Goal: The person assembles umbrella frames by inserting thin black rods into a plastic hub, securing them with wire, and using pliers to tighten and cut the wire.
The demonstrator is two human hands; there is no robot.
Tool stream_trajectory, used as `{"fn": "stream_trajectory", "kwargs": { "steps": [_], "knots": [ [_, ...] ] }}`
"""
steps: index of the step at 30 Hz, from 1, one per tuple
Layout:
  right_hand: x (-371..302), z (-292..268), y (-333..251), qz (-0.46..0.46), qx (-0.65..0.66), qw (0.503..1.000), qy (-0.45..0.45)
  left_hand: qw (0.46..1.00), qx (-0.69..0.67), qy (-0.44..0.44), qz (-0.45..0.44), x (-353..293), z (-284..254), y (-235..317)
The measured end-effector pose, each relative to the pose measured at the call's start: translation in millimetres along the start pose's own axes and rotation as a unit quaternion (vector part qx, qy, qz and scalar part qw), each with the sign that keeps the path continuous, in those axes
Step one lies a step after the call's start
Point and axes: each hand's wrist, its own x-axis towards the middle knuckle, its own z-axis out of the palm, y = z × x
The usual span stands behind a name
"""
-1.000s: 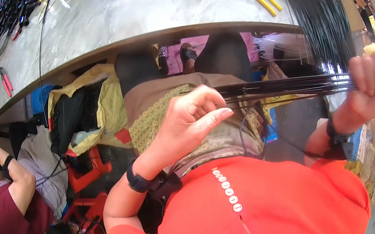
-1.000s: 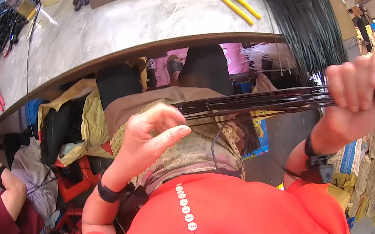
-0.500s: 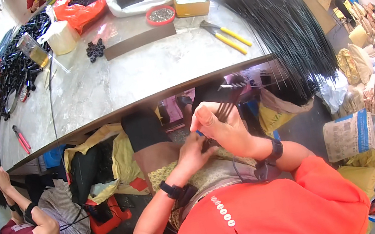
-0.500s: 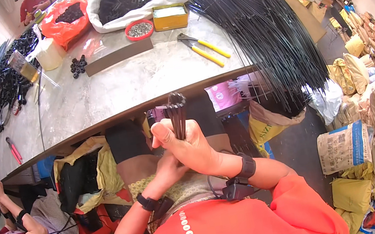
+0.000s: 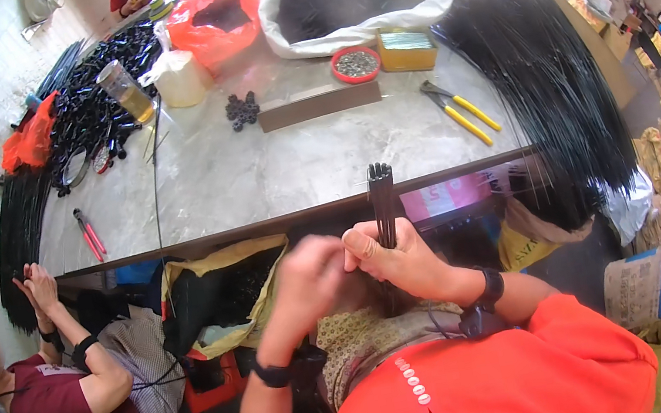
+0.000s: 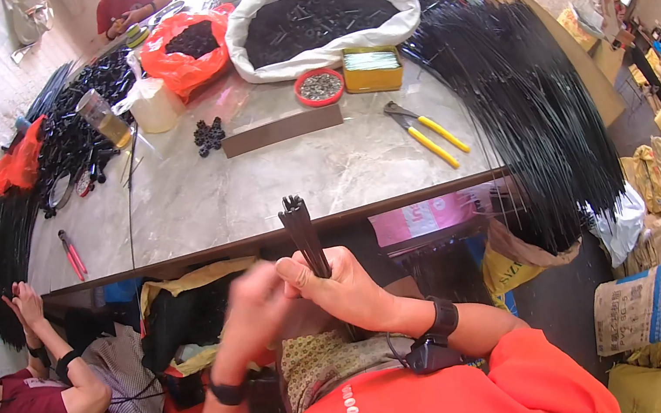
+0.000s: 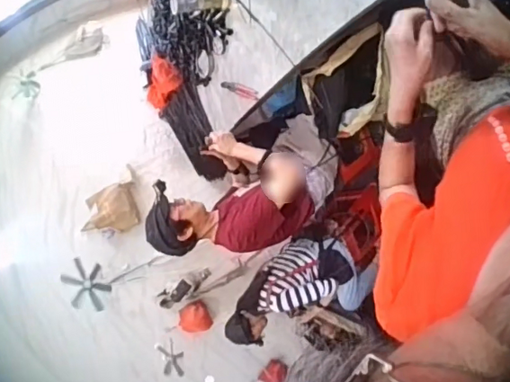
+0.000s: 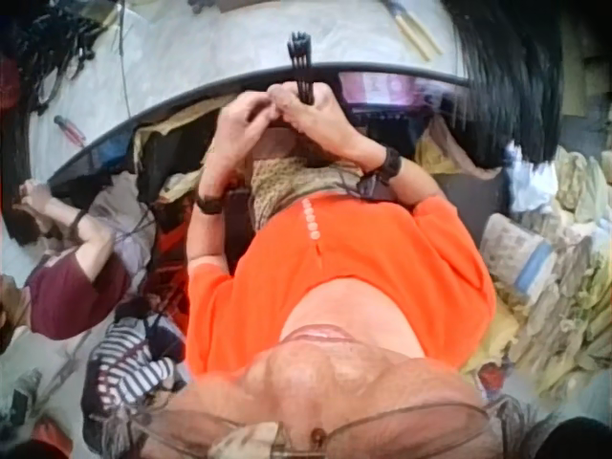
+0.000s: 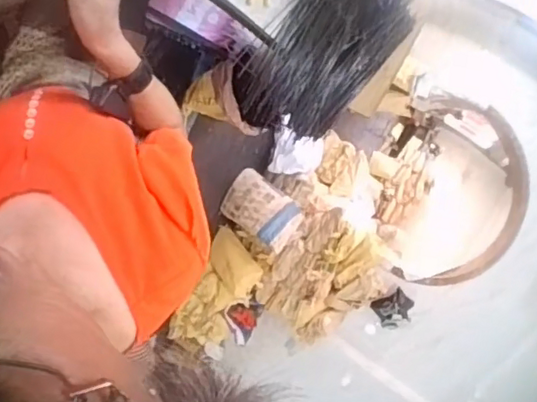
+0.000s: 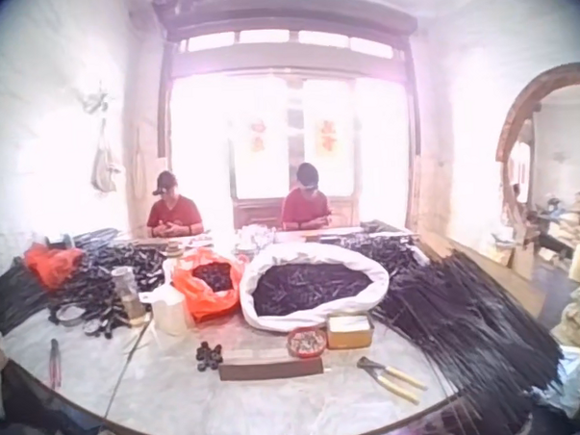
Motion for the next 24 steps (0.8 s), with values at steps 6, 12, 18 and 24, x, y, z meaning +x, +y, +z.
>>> {"fn": "stream_trajectory", "kwargs": {
  "steps": [6, 12, 18, 24],
  "knots": [
    [12, 8, 1, -0.021, -0.011, 1.0, -0.009, 0.965, -0.182, 0.126, 0.137, 45, -52, 80],
    [16, 4, 6, -0.009, -0.018, 1.0, -0.021, 0.975, -0.145, 0.061, 0.157, 57, -57, 75],
    [17, -8, -6, -0.059, -0.003, 0.996, -0.06, 0.98, -0.034, 0.11, 0.163, 54, -64, 90],
    [31, -23, -38, -0.132, 0.15, 0.977, -0.068, 0.867, 0.322, 0.17, 0.34, 62, -82, 91]
  ]
}}
